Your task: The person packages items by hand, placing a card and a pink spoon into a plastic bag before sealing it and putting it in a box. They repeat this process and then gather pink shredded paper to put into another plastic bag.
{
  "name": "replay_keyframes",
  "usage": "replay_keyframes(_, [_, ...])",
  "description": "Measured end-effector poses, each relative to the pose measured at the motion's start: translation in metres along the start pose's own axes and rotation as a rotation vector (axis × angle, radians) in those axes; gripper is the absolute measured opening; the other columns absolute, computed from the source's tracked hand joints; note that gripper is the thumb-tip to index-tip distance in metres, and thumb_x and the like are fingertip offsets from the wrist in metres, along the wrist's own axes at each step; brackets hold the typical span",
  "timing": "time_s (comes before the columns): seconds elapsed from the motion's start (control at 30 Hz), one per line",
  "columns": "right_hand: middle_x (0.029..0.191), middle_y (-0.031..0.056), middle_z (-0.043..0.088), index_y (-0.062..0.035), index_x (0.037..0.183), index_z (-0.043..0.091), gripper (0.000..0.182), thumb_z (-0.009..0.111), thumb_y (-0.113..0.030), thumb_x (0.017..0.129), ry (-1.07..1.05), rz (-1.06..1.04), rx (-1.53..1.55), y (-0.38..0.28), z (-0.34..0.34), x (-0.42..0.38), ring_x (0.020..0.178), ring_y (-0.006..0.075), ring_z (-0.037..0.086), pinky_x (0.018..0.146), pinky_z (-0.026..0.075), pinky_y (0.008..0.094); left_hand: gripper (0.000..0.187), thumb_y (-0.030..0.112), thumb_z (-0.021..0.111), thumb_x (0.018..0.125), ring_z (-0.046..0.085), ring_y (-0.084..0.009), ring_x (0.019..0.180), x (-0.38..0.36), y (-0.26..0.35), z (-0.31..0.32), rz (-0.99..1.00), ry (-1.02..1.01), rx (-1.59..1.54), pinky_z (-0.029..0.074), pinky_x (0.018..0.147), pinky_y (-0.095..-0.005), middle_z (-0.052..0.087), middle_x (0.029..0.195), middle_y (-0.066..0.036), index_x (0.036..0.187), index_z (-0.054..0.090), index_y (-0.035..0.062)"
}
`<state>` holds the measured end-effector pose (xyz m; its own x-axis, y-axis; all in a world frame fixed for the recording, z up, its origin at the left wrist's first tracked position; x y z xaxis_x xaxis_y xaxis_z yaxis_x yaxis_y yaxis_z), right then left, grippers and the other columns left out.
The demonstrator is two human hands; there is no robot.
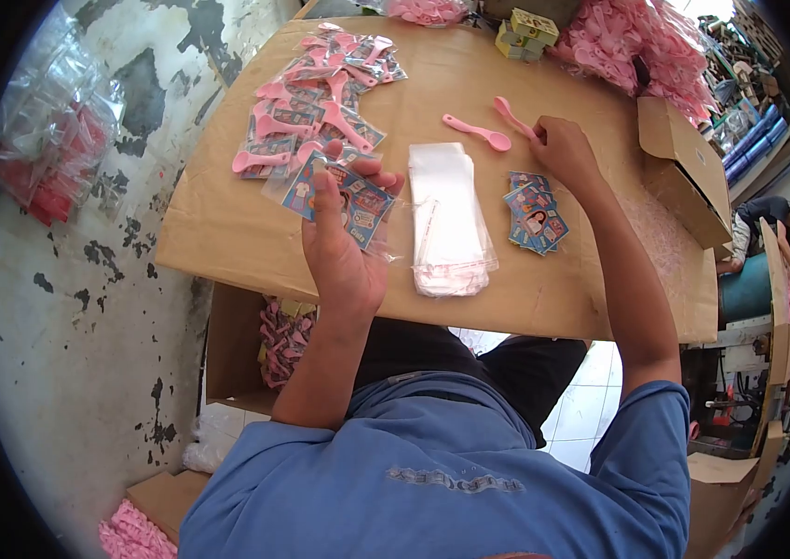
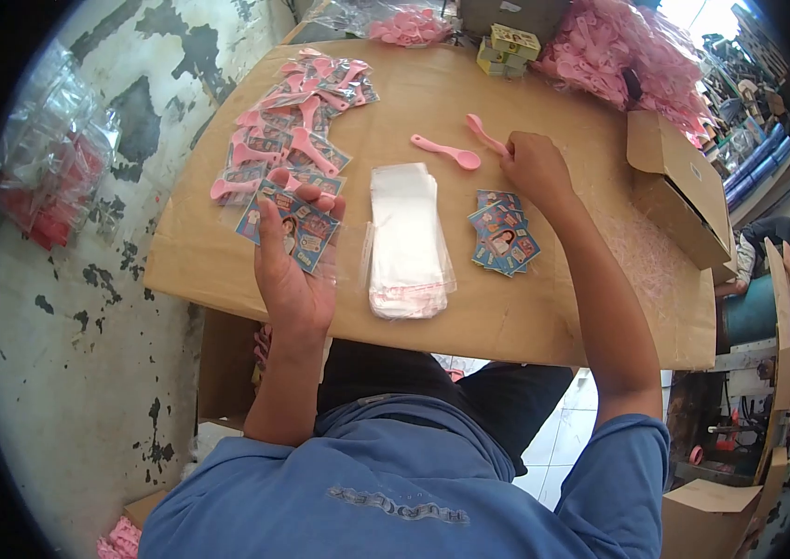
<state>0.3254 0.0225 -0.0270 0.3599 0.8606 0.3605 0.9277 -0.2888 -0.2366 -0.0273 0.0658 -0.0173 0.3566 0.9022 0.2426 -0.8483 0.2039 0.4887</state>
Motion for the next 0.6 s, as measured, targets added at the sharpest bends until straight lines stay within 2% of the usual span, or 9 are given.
replay_keyframes(0.1, [0.084, 0.0199, 0.073, 0.0010, 0.095, 0.073, 0.018, 0.073, -0.015, 0.087, 0.066, 0.004, 0.005, 0.012, 0.002, -0.006, 0.075, 0.0349, 0.071, 0.070, 0.054, 0.0445, 0.045, 0.035, 0.057, 0.109, 0.068, -0.0221, 0.104, 0.002, -0.012, 0.006, -0.014, -0.025, -0.007, 0.053, 0.107, -0.0451, 0.068, 0.113, -0.012, 0.143, 0.049, 0.0053])
replay_keyframes(0.2, [0.079, 0.0147, 0.070, 0.0012, 0.107, 0.073, 0.018, 0.070, -0.008, 0.092, 0.072, 0.208, 0.453, -0.026, -0.038, -0.032, 0.069, 0.0215, 0.069, 0.068, 0.054, 0.0348, 0.046, 0.038, 0.055, 0.109, 0.070, -0.0239, 0.103, 0.006, -0.014, 0.011, 0.003, -0.006, -0.013, 0.055, 0.105, -0.0458, 0.069, 0.112, -0.013, 0.141, 0.049, 0.0052])
replay_keyframes(0.27, [0.078, 0.0070, 0.067, 0.0024, 0.119, 0.069, 0.024, 0.067, -0.004, 0.096, 0.017, 0.145, 0.661, -0.057, -0.068, -0.062, 0.068, 0.0109, 0.064, 0.069, 0.052, 0.0276, 0.047, 0.039, 0.055, 0.109, 0.070, -0.0242, 0.104, 0.012, -0.012, 0.010, 0.037, -0.005, -0.033, 0.054, 0.107, -0.0466, 0.069, 0.113, -0.013, 0.142, 0.049, 0.0059])
replay_keyframes(0.4, [0.093, 0.0034, 0.068, 0.0048, 0.121, 0.066, 0.024, 0.068, -0.007, 0.100, -0.212, 0.224, 1.116, -0.094, -0.089, -0.138, 0.078, 0.0096, 0.065, 0.072, 0.055, 0.0264, 0.047, 0.040, 0.055, 0.109, 0.069, -0.0252, 0.107, 0.021, -0.012, 0.011, 0.096, 0.003, -0.069, 0.052, 0.109, -0.0481, 0.069, 0.114, -0.013, 0.142, 0.049, 0.0065])
replay_keyframes(0.5, [0.098, 0.0045, 0.069, 0.0038, 0.121, 0.067, 0.024, 0.069, -0.010, 0.101, -0.369, 0.298, 1.255, -0.108, -0.086, -0.171, 0.081, 0.0096, 0.065, 0.074, 0.055, 0.0258, 0.049, 0.040, 0.054, 0.110, 0.069, -0.0258, 0.108, 0.021, -0.022, 0.018, 0.050, -0.025, -0.097, 0.052, 0.109, -0.0483, 0.068, 0.114, -0.015, 0.144, 0.046, 0.0058])
replay_keyframes(0.6, [0.100, 0.0053, 0.070, 0.0039, 0.121, 0.067, 0.024, 0.069, -0.010, 0.101, -0.371, 0.318, 1.306, -0.119, -0.081, -0.177, 0.082, 0.0094, 0.065, 0.075, 0.056, 0.0257, 0.051, 0.040, 0.053, 0.110, 0.069, -0.0247, 0.107, 0.011, -0.037, 0.030, -0.040, -0.098, -0.058, 0.052, 0.109, -0.0477, 0.068, 0.114, -0.014, 0.146, 0.044, 0.0046])
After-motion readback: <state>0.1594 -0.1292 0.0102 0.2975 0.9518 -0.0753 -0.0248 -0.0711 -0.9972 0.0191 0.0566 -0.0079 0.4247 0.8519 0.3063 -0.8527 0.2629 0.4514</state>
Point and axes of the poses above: each hand's wrist, its own x-axis towards the middle knuckle, its own z-axis out of the palm, y = z × x, the point moved 2 cm from there along x, towards the middle knuckle
